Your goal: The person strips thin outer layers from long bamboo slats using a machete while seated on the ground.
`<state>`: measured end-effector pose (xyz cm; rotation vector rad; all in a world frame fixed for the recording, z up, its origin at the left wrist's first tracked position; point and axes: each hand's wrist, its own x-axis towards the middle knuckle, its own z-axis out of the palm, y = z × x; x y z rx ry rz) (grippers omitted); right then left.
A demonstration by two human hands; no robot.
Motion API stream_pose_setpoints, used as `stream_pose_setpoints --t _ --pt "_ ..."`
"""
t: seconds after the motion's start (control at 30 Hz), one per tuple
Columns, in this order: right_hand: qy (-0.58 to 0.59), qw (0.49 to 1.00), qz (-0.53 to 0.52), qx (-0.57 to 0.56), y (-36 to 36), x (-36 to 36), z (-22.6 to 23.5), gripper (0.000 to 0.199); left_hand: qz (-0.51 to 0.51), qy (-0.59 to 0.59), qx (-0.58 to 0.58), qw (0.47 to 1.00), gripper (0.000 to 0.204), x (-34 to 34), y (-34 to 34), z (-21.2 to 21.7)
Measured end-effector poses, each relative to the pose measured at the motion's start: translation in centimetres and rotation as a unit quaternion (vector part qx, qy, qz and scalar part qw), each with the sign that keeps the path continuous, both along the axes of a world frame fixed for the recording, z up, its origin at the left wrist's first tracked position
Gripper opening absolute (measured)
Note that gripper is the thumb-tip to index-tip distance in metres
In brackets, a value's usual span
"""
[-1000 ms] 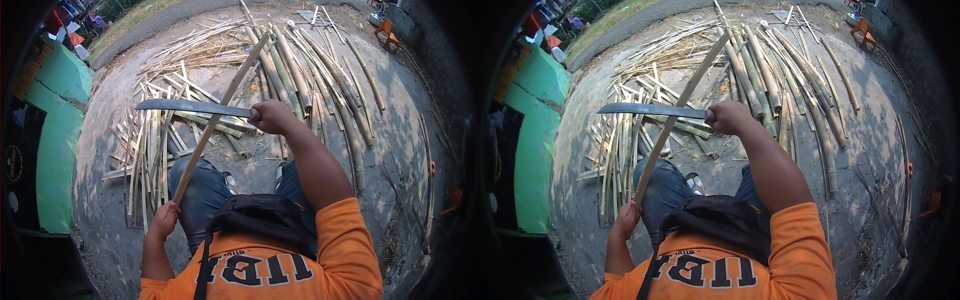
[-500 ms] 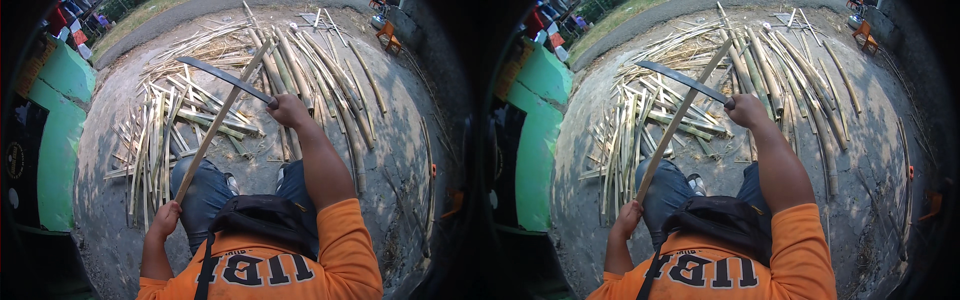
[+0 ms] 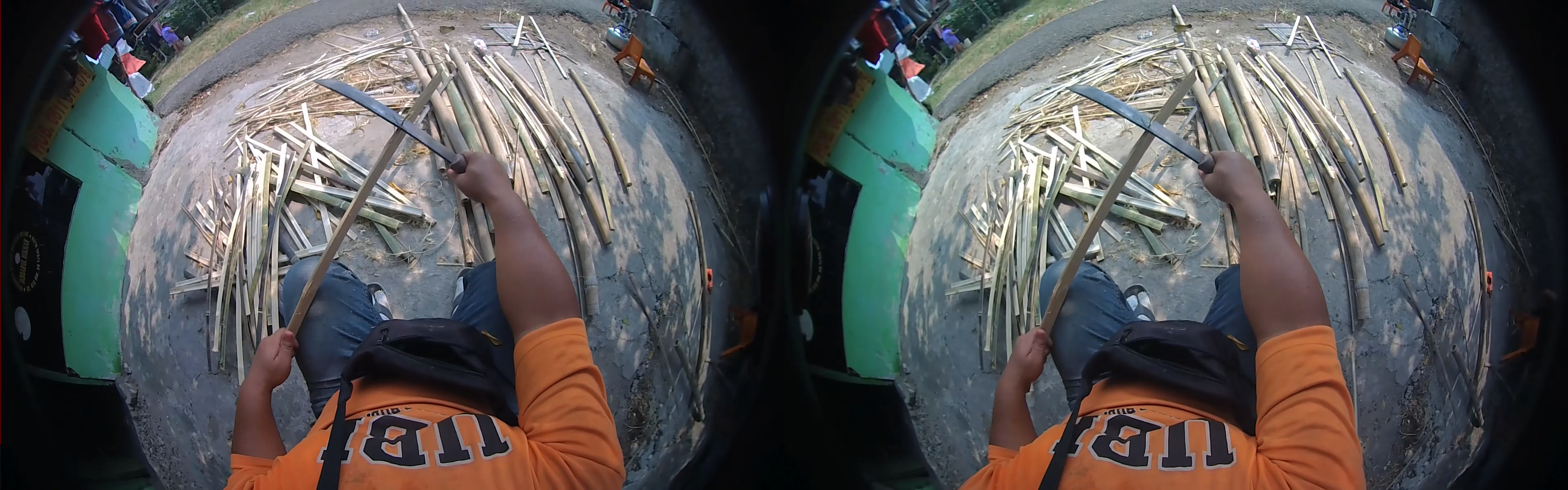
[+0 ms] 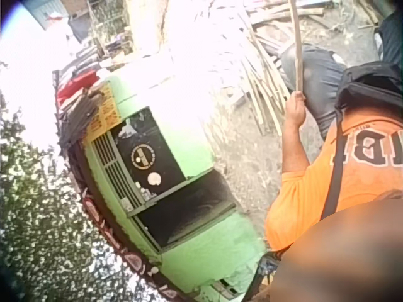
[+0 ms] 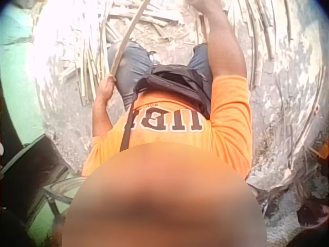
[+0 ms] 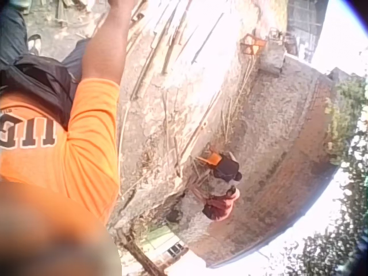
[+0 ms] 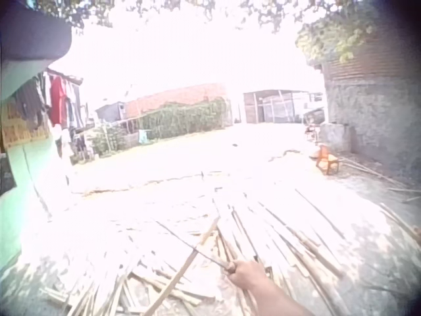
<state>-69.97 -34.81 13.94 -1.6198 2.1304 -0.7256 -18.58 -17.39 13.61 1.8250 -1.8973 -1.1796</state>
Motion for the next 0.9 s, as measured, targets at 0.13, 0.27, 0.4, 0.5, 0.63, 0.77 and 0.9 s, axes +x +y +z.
stream_pose_setpoints --t 0.13,0.27,0.4,0.5,0.63,0.77,0.9 --pt "0.041 0.999 0.013 -0.026 1.0 0.6 1.3 0.025 0.006 0.019 0.015 1.0 0.069 0.6 0.1 -0.5" --pt "0.039 0.994 0.095 -0.044 1.4 2.2 2.2 0.02 0.022 0.028 0.016 0.999 0.069 0.6 0.3 -1.0" --pt "0.134 0.96 0.243 -0.031 2.0 4.4 3.5 0.015 -0.007 0.018 -0.015 1.0 0.071 0.7 0.3 -0.7" --pt "0.104 0.971 0.21 -0.048 1.3 3.4 2.5 0.016 -0.03 -0.014 -0.051 0.998 0.072 0.8 0.7 -0.8" --pt "-0.039 0.999 -0.014 -0.007 -0.2 0.1 0.6 0.033 -0.025 -0.016 -0.051 0.998 0.072 0.6 0.4 -0.8" --pt "-0.026 0.999 -0.036 0.014 0.6 -0.1 0.6 0.032 -0.026 -0.018 -0.028 0.999 0.073 0.7 0.1 -0.5" --pt "0.013 1.0 0.016 -0.023 1.2 0.7 1.7 0.025 -0.006 0.0 0.0 1.0 0.073 0.6 0.1 -0.7"
